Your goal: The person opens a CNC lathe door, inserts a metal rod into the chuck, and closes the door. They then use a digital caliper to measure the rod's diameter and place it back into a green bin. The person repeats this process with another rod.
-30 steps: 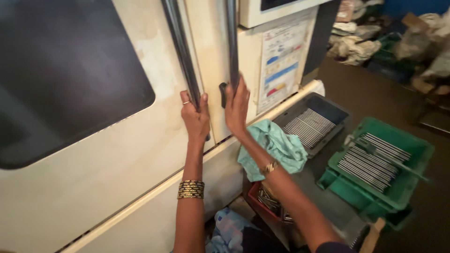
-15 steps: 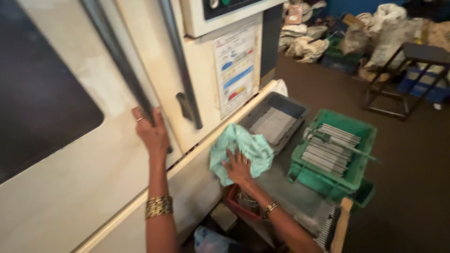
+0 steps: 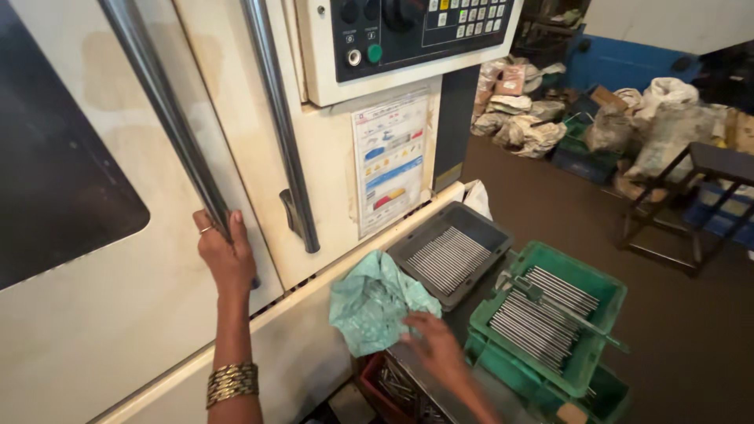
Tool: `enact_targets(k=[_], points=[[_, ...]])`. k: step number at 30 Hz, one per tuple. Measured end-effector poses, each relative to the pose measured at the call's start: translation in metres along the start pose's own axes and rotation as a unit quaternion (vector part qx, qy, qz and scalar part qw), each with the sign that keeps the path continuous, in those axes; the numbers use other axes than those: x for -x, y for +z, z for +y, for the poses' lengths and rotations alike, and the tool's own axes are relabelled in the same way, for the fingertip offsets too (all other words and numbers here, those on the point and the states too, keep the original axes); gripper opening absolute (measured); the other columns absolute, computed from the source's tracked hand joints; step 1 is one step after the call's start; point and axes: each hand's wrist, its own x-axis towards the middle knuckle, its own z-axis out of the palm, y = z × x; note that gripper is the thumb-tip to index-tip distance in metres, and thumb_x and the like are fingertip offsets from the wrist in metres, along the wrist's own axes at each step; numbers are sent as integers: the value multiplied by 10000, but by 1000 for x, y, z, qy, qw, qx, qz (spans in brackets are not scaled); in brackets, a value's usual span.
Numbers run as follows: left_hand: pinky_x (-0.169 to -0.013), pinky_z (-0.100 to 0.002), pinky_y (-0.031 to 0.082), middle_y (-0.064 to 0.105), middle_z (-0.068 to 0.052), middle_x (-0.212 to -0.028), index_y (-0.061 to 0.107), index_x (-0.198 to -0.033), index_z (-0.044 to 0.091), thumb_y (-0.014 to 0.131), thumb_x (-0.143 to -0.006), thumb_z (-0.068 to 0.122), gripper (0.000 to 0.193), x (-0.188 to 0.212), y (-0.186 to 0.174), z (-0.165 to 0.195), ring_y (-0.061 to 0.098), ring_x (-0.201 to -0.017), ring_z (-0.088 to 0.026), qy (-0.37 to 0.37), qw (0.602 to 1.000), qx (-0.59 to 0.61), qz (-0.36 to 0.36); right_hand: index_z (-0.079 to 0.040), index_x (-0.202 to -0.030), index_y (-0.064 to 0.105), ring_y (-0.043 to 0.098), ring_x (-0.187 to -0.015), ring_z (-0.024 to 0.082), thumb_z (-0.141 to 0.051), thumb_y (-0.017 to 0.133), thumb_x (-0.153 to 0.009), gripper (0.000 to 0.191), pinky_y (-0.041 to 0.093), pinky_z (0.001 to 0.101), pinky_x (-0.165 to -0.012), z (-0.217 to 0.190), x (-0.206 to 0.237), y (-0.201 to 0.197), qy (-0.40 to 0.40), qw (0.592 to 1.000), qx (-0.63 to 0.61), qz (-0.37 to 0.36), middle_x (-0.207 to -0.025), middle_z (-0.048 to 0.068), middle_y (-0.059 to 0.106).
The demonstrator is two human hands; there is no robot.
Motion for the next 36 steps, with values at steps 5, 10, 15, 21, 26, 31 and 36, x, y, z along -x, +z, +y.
enact_targets(k=[5, 10, 15, 21, 26, 31, 36], points=[[-727, -451, 492, 653, -214, -900, 422, -1205, -27, 572, -1121, 172, 262, 8, 1, 9, 644, -798, -379, -52, 999, -5, -1, -126, -1242, 687, 655, -1150, 348, -227, 690, -916, 341, 531, 426, -939, 25, 38, -27, 59, 997, 52, -4, -1259, 108, 674], [-1071, -503, 430, 498, -354, -1452, 346, -1532, -68, 573, -1132, 176, 521, 41, -12, 11, 513, -1306, -487, -31, 995, -86, -37, -122, -1332, 599, 626, -1164, 371, -304, 674, -948, 431, 519, 447, -942, 23, 79, 1, 87, 992, 51, -73, -1304, 132, 609], [-1221, -501, 287, 319, -312, -1613, 267, -1588, -43, 604, -1035, 160, 678, 157, -43, 6, 314, -1495, -474, -46, 988, -124, -75, -132, -1461, 487, 494, -1302, 451, -395, 702, -925, 635, 448, 539, -1005, 7, 60, 22, 14, 993, 113, -36, -1454, 209, 451], [-1174, -501, 322, 439, -280, -1511, 405, -1495, -20, 615, -984, 187, 590, 305, -66, 16, 414, -1407, -446, -157, 978, -96, -103, -126, -1561, 330, 374, -1316, 551, -554, 737, -858, 919, 434, 584, -990, 0, -32, 48, -3, 991, 134, 0, -1575, 290, 290], [-1145, -464, 366, 490, -249, -1464, 451, -1465, -12, 654, -966, 263, 605, 338, -70, 38, 478, -1358, -406, -215, 962, -57, -156, -196, -1492, 502, 585, -1244, 403, -403, 677, -923, 631, 503, 530, -991, -5, -47, 72, 110, 962, 238, -76, -1428, 156, 574], [-1096, -433, 391, 497, -211, -1472, 443, -1469, -24, 695, -923, 328, 697, 332, -55, 38, 486, -1334, -343, -359, 922, 124, -81, -172, -1343, 660, 628, -1236, 288, -348, 673, -962, 420, 545, 447, -983, -37, 4, 90, -73, 994, -56, -63, -1371, 109, 662], [-1124, -426, 369, 559, -122, -1454, 513, -1477, 22, 666, -901, 431, 723, 340, -52, 31, 492, -1357, -292, -573, 739, 352, -28, -78, -1241, 687, 581, -1180, 418, -426, 820, -797, 579, 484, 479, -952, -75, 53, 88, -137, 986, 2, -97, -1275, 283, 604]])
